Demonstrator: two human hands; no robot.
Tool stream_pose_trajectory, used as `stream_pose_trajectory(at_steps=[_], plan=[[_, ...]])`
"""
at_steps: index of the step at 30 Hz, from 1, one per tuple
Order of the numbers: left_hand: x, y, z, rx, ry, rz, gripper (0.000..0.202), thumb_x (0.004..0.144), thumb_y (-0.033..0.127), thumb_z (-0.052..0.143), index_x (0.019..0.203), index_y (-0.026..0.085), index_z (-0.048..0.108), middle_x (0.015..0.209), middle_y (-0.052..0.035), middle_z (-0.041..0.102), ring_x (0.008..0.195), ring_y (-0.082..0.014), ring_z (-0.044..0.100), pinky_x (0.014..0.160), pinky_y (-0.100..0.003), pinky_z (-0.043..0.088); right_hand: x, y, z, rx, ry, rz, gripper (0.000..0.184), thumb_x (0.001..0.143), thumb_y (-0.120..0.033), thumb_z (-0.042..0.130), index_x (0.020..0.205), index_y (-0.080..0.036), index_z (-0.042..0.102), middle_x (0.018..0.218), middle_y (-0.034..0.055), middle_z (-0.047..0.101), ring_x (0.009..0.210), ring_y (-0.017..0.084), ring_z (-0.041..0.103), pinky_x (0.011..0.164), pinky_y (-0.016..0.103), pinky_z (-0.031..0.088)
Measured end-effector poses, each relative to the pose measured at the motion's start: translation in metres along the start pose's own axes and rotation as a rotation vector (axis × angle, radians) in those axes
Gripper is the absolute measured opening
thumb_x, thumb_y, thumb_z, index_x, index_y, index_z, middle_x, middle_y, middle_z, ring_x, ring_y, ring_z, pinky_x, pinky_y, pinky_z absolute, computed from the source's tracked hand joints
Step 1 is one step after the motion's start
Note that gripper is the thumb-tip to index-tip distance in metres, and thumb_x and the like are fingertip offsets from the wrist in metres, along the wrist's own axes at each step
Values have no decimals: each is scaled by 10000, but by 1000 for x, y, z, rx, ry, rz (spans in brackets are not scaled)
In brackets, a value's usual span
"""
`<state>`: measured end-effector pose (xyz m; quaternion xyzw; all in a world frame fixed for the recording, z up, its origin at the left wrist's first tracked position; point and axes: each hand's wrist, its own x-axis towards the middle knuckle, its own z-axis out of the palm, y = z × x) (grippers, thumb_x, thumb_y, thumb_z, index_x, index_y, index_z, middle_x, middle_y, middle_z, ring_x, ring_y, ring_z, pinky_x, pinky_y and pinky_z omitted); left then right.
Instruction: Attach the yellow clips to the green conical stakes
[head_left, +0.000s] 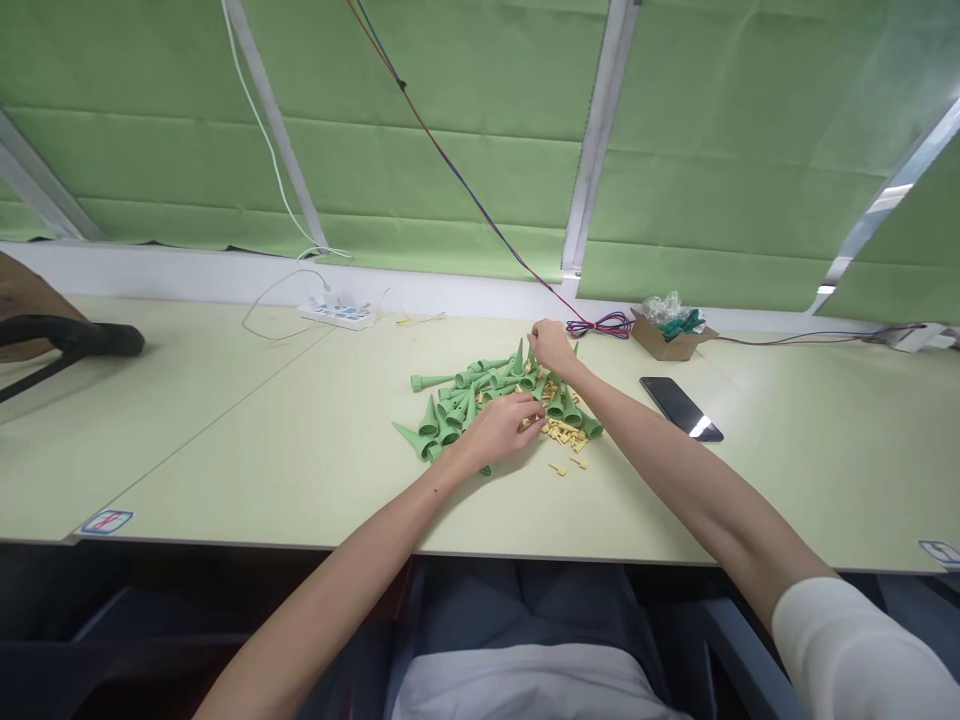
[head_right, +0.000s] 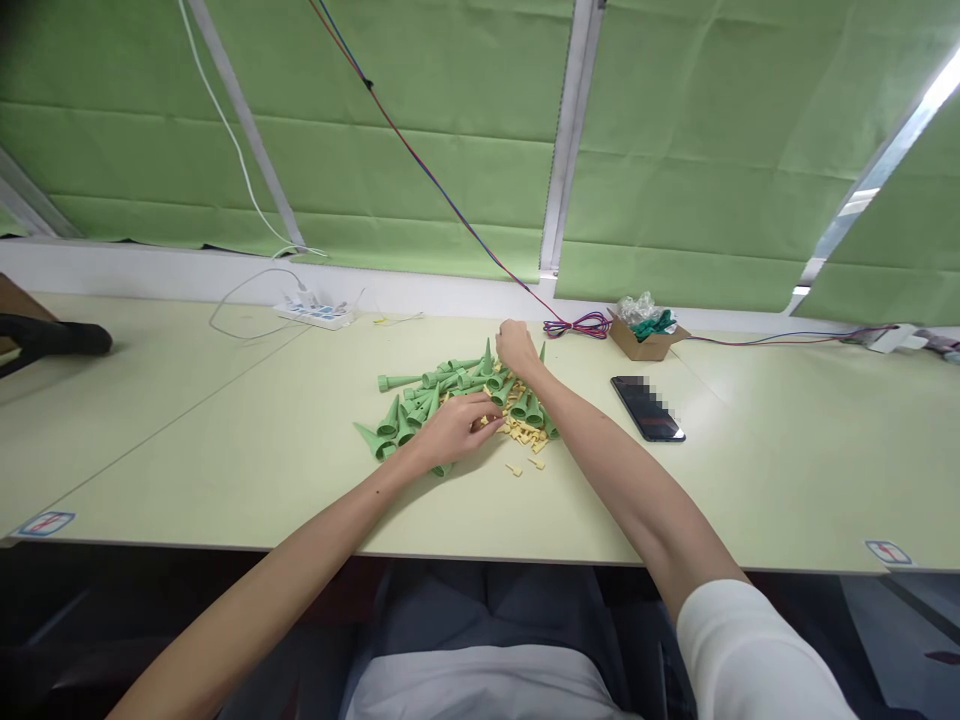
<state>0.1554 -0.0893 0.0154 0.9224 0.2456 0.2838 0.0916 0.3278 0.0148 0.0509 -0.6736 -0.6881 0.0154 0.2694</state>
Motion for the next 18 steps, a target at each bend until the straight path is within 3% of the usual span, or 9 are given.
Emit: stream_pose_trajectory(at_steps=[7, 18], plan=[[0, -2, 1, 9, -4, 0, 242, 967, 280, 498, 873, 165, 689, 836, -46, 644, 685, -138, 578, 647, -267, 430, 3, 1, -1, -16, -28, 5, 186, 924, -190, 498, 881, -106, 659, 739, 161, 648, 773, 273, 636, 778, 367, 457], [0, -1, 0, 3, -16, -8, 236, 959, 269, 501, 877, 160, 694, 845, -46, 655, 700, -145, 586, 658, -276, 438, -13, 1, -8, -54, 23, 29, 208, 933, -272, 530, 906, -116, 665, 878, 180, 686, 856, 273, 643, 815, 363, 460]])
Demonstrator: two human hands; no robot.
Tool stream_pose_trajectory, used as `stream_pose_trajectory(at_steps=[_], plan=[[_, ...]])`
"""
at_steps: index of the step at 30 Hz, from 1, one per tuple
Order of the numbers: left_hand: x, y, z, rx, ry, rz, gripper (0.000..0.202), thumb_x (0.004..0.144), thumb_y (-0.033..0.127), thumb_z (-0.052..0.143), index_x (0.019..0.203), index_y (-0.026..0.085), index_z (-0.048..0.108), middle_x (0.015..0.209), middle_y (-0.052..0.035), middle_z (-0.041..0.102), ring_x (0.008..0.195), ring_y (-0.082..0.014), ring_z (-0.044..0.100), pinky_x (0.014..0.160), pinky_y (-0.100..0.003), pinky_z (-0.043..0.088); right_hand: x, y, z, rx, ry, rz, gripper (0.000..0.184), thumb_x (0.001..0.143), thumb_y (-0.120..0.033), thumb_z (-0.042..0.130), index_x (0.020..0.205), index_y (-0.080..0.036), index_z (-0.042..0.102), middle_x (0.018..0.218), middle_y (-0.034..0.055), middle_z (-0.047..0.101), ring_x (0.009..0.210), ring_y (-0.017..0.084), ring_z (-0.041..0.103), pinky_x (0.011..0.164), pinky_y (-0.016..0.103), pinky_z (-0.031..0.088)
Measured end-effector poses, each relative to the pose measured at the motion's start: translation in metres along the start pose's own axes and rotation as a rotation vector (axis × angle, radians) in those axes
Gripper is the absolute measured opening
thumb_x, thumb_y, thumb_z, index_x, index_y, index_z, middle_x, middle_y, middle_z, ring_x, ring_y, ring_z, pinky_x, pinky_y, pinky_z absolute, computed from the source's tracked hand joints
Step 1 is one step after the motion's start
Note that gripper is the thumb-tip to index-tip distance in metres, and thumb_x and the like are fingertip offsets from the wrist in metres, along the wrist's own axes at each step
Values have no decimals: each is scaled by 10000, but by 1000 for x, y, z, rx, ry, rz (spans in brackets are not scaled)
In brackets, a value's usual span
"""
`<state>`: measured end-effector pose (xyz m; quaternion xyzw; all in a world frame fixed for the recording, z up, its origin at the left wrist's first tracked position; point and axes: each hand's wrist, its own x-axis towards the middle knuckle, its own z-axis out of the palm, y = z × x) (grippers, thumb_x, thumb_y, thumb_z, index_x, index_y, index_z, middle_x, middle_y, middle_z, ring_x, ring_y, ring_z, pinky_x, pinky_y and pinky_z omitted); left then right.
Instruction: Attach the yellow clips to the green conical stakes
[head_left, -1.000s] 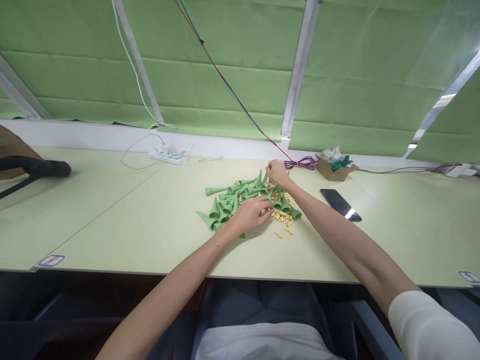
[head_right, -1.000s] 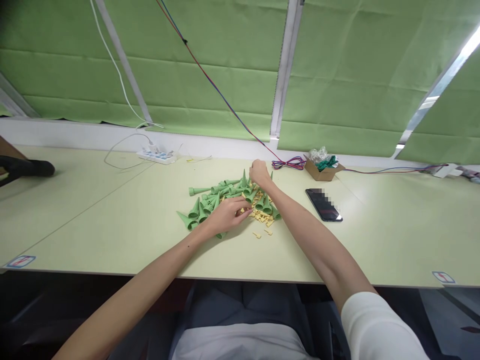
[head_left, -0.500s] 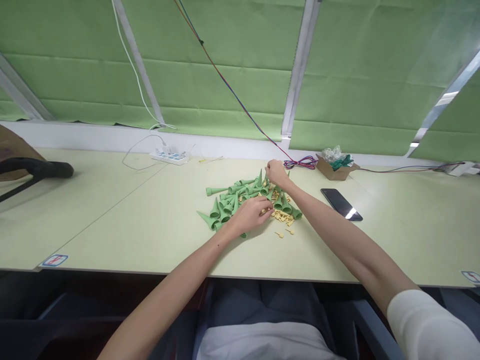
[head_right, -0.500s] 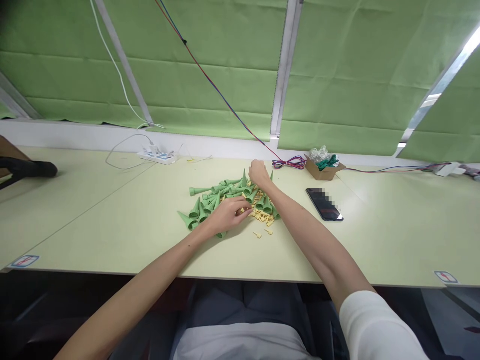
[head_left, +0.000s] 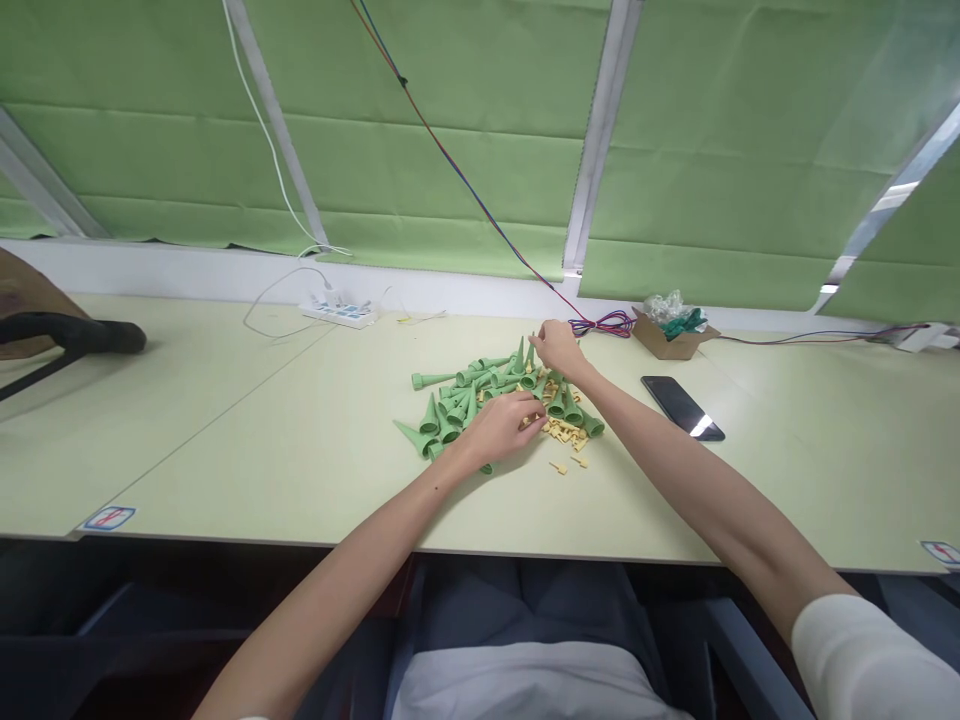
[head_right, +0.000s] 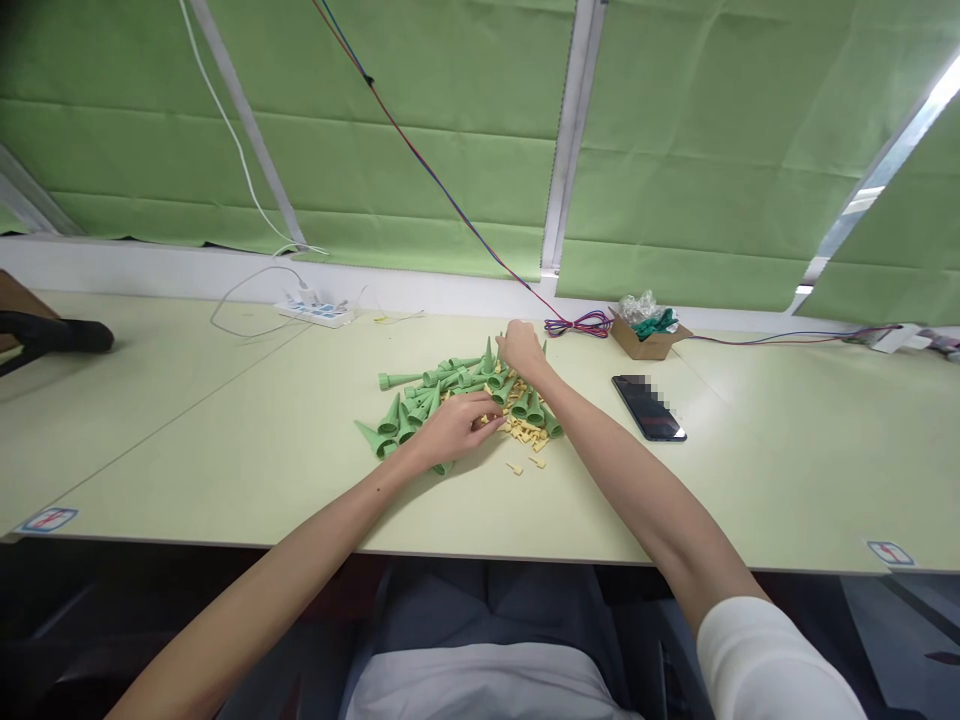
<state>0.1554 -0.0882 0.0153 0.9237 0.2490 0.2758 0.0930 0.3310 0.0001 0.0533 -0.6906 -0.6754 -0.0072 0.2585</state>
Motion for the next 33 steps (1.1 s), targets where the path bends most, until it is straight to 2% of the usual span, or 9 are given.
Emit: stream_pose_trajectory(at_steps=[4, 8, 11, 18, 27, 33], plan=[[0, 0, 0, 7, 9, -7, 239, 955, 271, 506, 861, 162, 697, 840, -45, 664, 720, -153, 593, 663, -278, 437, -16, 2, -3, -27, -21, -44, 178, 902, -266, 544, 844, -156, 671, 888, 146, 701, 886, 252, 642, 796, 325, 452], [0, -1, 1, 22, 20, -24, 224, 948, 263, 513, 867, 171, 701, 814, -39, 675, 746, -168, 606, 661, -282, 424, -34, 3, -3, -55, -171, -79, 170, 843, -325, 619, 788, -172, 666, 809, 101, 697, 824, 225, 640, 732, 290, 441], [0, -3, 1, 26, 24, -39, 224, 948, 258, 510, 877, 167, 701, 790, -36, 682, 729, -168, 603, 661, -286, 416, -43, 2, 0, -80, -226, -82, 144, 808, -318, 638, 801, -175, 657, 817, 99, 699, 838, 231, 641, 693, 283, 432], [0, -3, 1, 45, 5, -71, 220, 941, 260, 511, 864, 171, 697, 779, -41, 681, 710, -169, 599, 663, -287, 415, -48, 0, 6, -115, -197, -24, 181, 795, -252, 603, 958, -179, 630, 1032, 129, 697, 969, 262, 637, 692, 292, 438], [0, -3, 1, 44, -1, -82, 239, 939, 261, 503, 831, 173, 698, 740, -34, 672, 680, -164, 587, 651, -284, 407, -44, 1, 11, -114, -222, -9, 99, 798, -223, 593, 881, -185, 631, 978, 114, 693, 932, 244, 643, 685, 285, 435], [1, -1, 0, 41, 0, -85, 242, 938, 254, 500, 822, 170, 695, 733, -33, 667, 670, -163, 582, 640, -286, 405, -46, 1, 11, -99, -179, -30, 107, 786, -211, 563, 868, -187, 628, 928, 107, 690, 862, 235, 630, 635, 279, 404]])
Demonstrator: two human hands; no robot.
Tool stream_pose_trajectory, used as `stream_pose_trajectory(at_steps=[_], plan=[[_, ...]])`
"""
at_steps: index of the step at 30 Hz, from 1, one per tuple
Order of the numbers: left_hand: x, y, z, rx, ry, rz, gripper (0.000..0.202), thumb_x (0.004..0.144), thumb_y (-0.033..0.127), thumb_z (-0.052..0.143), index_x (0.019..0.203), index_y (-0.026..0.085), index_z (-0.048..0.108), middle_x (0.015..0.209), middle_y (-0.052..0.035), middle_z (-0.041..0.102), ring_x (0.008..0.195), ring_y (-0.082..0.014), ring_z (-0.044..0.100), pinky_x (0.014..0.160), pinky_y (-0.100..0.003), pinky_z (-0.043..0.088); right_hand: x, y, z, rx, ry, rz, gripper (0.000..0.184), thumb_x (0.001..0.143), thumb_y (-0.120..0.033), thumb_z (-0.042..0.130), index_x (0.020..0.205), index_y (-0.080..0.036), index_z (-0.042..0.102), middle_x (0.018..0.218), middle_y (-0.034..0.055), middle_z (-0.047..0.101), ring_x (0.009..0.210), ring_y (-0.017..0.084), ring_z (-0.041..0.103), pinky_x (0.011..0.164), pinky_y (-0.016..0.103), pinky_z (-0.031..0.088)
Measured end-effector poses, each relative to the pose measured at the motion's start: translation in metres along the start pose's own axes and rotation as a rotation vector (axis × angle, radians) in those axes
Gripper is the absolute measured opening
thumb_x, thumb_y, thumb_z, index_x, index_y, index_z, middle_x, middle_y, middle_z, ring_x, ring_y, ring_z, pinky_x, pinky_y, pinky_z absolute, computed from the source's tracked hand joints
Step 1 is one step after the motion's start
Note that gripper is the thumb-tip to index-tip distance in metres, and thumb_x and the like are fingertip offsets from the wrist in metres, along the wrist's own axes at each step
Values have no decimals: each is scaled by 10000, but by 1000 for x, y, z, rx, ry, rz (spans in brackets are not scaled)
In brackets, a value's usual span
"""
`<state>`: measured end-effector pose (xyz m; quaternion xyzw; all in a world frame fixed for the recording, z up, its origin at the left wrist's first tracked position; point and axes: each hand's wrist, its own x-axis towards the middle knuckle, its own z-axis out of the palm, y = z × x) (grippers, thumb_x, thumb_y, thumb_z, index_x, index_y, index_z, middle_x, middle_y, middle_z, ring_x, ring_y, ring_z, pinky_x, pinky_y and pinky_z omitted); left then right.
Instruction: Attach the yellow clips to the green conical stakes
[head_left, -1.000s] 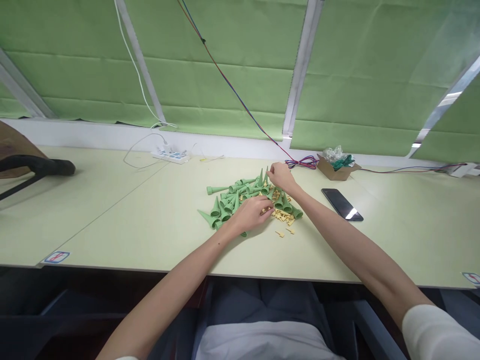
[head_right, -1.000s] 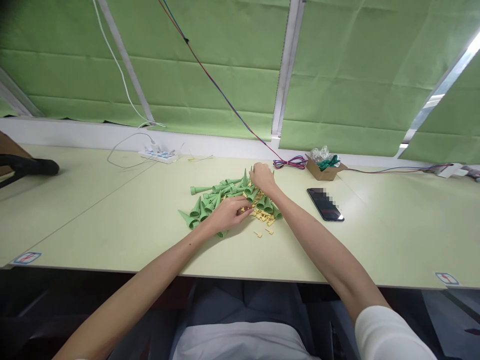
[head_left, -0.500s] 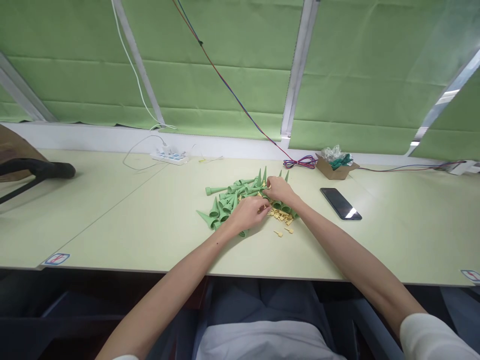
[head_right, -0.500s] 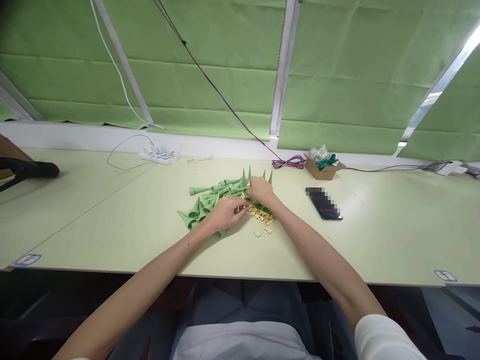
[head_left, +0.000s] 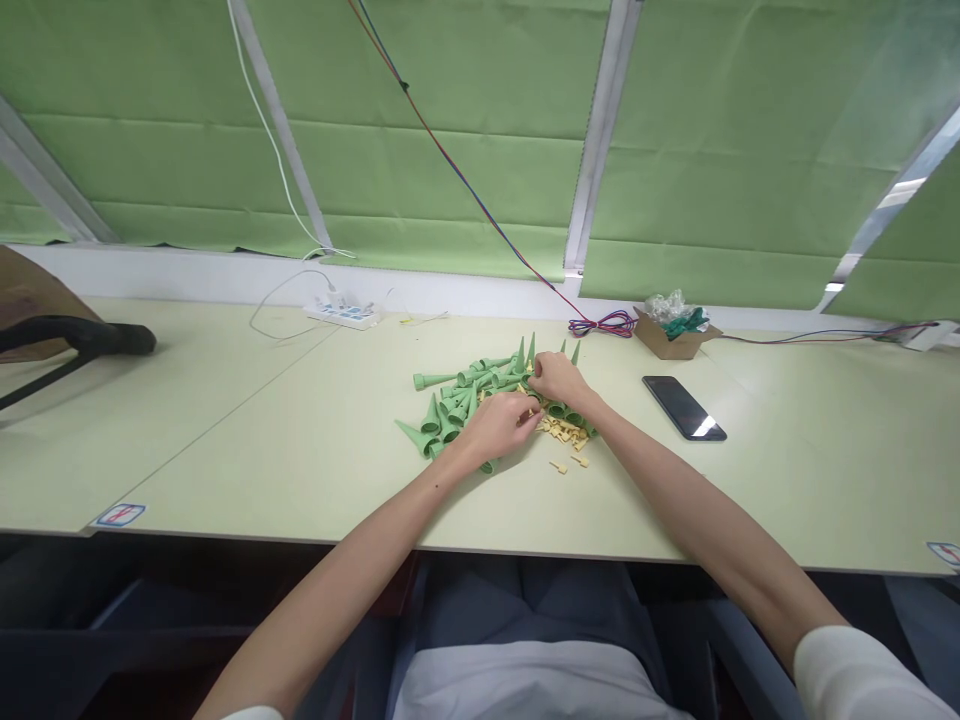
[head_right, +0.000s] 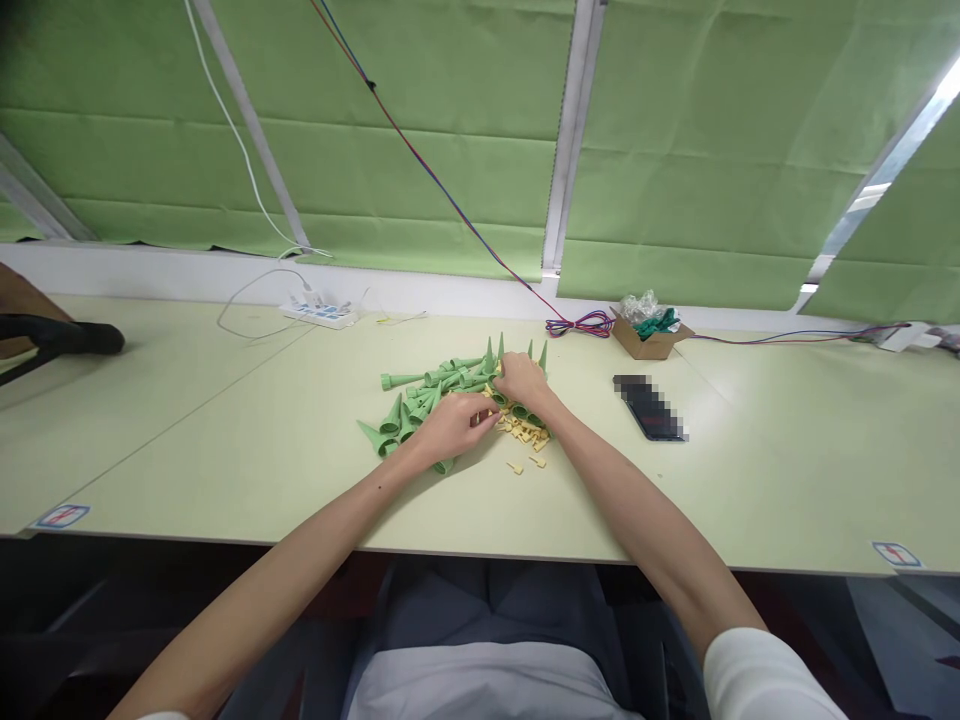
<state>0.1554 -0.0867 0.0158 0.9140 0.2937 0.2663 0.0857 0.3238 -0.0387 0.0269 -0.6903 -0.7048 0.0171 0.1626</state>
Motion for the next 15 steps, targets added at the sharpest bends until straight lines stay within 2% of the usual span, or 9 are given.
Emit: stream_pose_trajectory(at_steps=[9, 15], plan=[[-1, -1, 1, -33, 8, -3, 240, 932, 260, 509, 819, 173, 702, 735, -35, 676, 668, -166, 584, 642, -286, 413, -8, 0, -7, 94, 143, -60, 90, 786, -234, 539, 829, -196, 608, 777, 64, 662, 718, 208, 573, 588, 282, 335], [1, 0, -1, -127, 31, -43, 250, 913, 256, 525, 729, 169, 671, 649, -7, 632, 584, -133, 524, 595, -270, 379, -36, 4, -11, 191, 284, -140, 40, 811, -242, 514, 802, -214, 541, 632, 3, 561, 613, 174, 510, 610, 271, 337]])
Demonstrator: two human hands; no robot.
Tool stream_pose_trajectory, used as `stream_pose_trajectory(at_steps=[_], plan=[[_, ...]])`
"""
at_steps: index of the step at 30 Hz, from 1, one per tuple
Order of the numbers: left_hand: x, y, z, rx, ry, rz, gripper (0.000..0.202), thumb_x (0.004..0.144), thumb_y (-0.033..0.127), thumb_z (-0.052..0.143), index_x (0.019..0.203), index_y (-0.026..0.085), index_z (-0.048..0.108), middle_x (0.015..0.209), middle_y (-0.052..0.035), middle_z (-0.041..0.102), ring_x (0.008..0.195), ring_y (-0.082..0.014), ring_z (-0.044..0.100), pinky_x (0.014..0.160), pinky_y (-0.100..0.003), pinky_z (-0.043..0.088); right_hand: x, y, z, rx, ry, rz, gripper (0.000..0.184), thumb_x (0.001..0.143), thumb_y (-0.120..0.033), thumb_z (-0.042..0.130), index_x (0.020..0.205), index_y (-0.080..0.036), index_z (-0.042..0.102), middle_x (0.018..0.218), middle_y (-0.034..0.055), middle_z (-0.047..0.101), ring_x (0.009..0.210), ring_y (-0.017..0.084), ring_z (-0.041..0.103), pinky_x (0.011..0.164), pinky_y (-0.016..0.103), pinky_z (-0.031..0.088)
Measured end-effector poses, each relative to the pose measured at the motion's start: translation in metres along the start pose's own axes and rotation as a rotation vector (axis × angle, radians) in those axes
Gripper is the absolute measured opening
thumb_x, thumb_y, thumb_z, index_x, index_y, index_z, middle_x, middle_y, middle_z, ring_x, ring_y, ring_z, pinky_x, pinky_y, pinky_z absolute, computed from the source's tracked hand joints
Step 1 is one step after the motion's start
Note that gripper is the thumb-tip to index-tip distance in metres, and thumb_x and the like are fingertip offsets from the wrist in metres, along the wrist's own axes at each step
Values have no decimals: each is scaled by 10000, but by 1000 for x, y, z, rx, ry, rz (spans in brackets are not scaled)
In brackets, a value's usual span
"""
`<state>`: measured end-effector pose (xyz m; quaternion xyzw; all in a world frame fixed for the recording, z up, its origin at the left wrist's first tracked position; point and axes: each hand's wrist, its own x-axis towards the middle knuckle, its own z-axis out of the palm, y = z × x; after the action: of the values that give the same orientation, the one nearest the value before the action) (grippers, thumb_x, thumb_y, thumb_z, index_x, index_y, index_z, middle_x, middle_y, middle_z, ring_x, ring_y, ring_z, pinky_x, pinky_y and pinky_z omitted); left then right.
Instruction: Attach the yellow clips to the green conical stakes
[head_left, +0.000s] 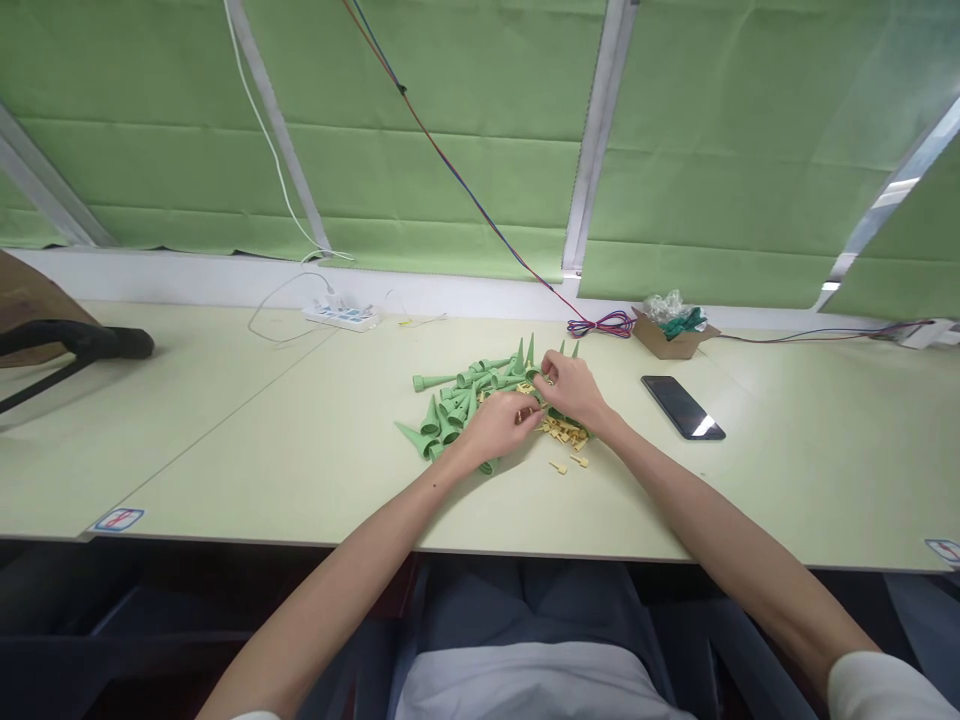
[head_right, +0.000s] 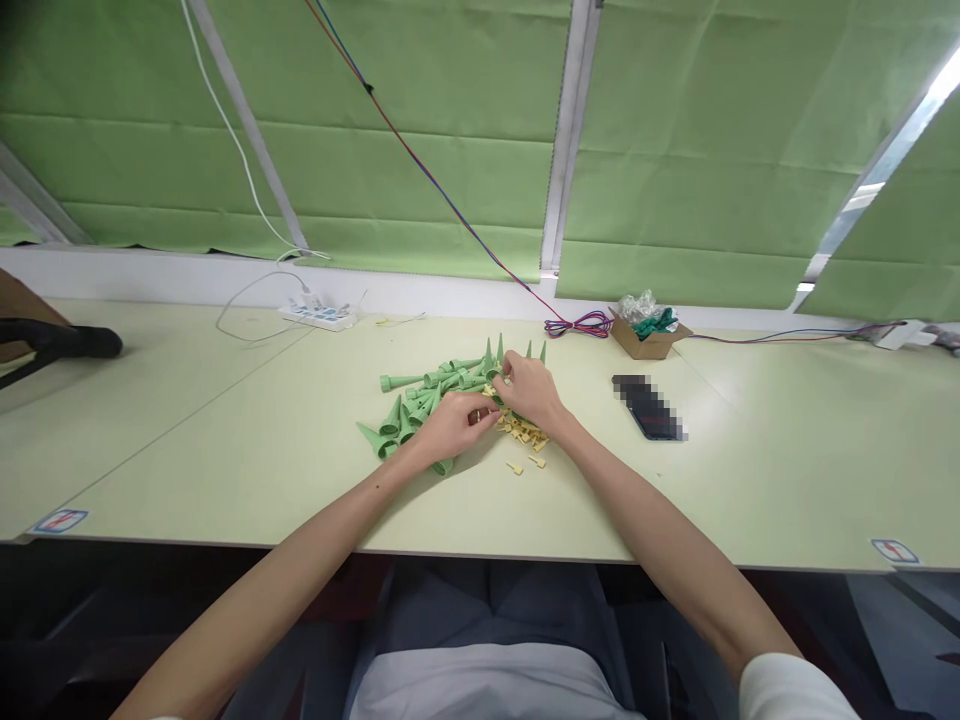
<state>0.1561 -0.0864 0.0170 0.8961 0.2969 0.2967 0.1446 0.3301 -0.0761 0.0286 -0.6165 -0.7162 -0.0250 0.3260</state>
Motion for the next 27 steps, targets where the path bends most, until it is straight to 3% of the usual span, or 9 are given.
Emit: stream_pose_trajectory(at_steps=[7, 9, 11, 15, 21, 27], plan=[[3, 1, -5, -289, 121, -212, 221, 914, 271, 507, 779, 162, 645, 647, 2, 641, 475, -106, 526, 530, -261, 422, -38, 6, -3, 100, 84, -92, 123, 912, -320, 462, 872, -217, 517, 647, -11, 526, 598, 151, 492, 641, 250, 382], [5, 0, -6, -482, 125, -310, 286, 943, 358, 485, 779, 161, 612, 704, -19, 667, 442, -109, 545, 448, -256, 402, -44, 4, -1, 132, 59, -123, 123, 919, -321, 463, 897, -214, 519, 660, -8, 534, 611, 151, 502, 647, 249, 387], [6, -1, -8, -632, 95, -383, 364, 944, 468, 493, 746, 170, 560, 595, -13, 618, 409, -126, 536, 377, -248, 359, -46, -1, 1, 153, 12, -153, 97, 916, -295, 469, 922, -212, 520, 668, -6, 545, 621, 153, 511, 654, 250, 388], [7, 2, -12, -794, 65, -471, 378, 910, 506, 563, 742, 167, 558, 498, 8, 521, 427, -125, 530, 361, -221, 334, -47, -9, 5, 196, -17, -255, 59, 907, -265, 492, 884, -212, 504, 636, -19, 511, 591, 145, 478, 620, 250, 366], [8, 6, -16, -857, 96, -563, 333, 847, 476, 666, 792, 151, 618, 518, 57, 391, 364, -47, 344, 332, -199, 172, -46, -5, 5, 305, 22, -373, 99, 900, -273, 567, 869, -199, 509, 574, -60, 432, 527, 118, 406, 561, 241, 324], [9, 6, -19, -813, 148, -582, 301, 837, 444, 685, 832, 150, 625, 512, 54, 420, 375, -54, 364, 356, -203, 219, -40, 4, -16, 291, -12, -354, 232, 929, -414, 573, 894, -186, 591, 605, -36, 500, 544, 113, 435, 588, 246, 345]])
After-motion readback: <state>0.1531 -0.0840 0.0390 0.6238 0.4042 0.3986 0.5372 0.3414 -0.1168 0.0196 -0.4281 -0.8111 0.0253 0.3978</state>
